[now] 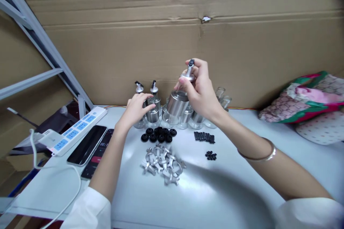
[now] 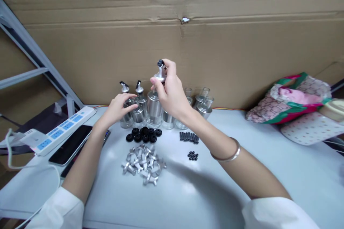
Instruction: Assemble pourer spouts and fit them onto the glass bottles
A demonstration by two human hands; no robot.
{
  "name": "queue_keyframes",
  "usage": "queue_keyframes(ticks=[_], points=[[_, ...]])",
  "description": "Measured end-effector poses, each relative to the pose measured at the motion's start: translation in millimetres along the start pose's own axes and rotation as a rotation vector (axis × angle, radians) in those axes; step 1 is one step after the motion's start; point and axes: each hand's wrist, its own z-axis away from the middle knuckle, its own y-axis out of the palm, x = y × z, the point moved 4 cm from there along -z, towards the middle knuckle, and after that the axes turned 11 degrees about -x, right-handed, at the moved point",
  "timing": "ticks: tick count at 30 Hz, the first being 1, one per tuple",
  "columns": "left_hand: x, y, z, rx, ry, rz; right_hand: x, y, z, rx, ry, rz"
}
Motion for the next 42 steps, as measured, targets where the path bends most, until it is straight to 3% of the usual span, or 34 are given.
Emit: queue_keyframes(ticks=[8, 16, 19, 21, 24, 27, 33, 37, 40, 42], points=[[-4.4, 1.6, 0.3, 0.005, 0.02, -0.076, -22.8, 9.6, -13.0, -0.004, -0.005, 0.071], [-9.3, -0.5, 1.5, -0.012, 0.01, -0.116, -22.7, 16.6, 1.7, 0.032, -0.111, 0.135], [-25.9, -7.5, 3.5, -0.071, 0.048, -0.097, -22.8, 9.2, 10.5, -0.002, -0.061, 0.075], [-46.3, -9.6, 7.4, -0.1, 0.126, 0.038, -19.1, 1.3, 18.7, -0.025, -0.033, 0.0], [-76.2, 3.8, 18.7, 0.015, 0.114, 0.348, -8.6, -9.8, 34.1, -0.016, 0.002, -0.114], [-97.1, 32.3, 35.3, 0.171, -0.043, 0.639, -1.3, -18.2, 49.9, 0.007, 0.067, -0.196], [-110.6, 71.0, 61.1, 0.115, -0.239, 0.782, -7.8, -25.5, 74.2, -0.009, 0.139, -0.262], [-112.2, 77.2, 65.5, 0.122, -0.223, 0.805, -9.2, -27.8, 77.4, 0.004, 0.177, -0.128], [-110.5, 70.9, 62.9, 0.068, -0.189, 0.783, 7.5, -39.0, 70.9, 0.078, 0.038, -0.056], [-108.9, 65.0, 60.5, 0.034, -0.186, 0.749, 17.9, -56.6, 64.6, -0.008, -0.03, 0.046]])
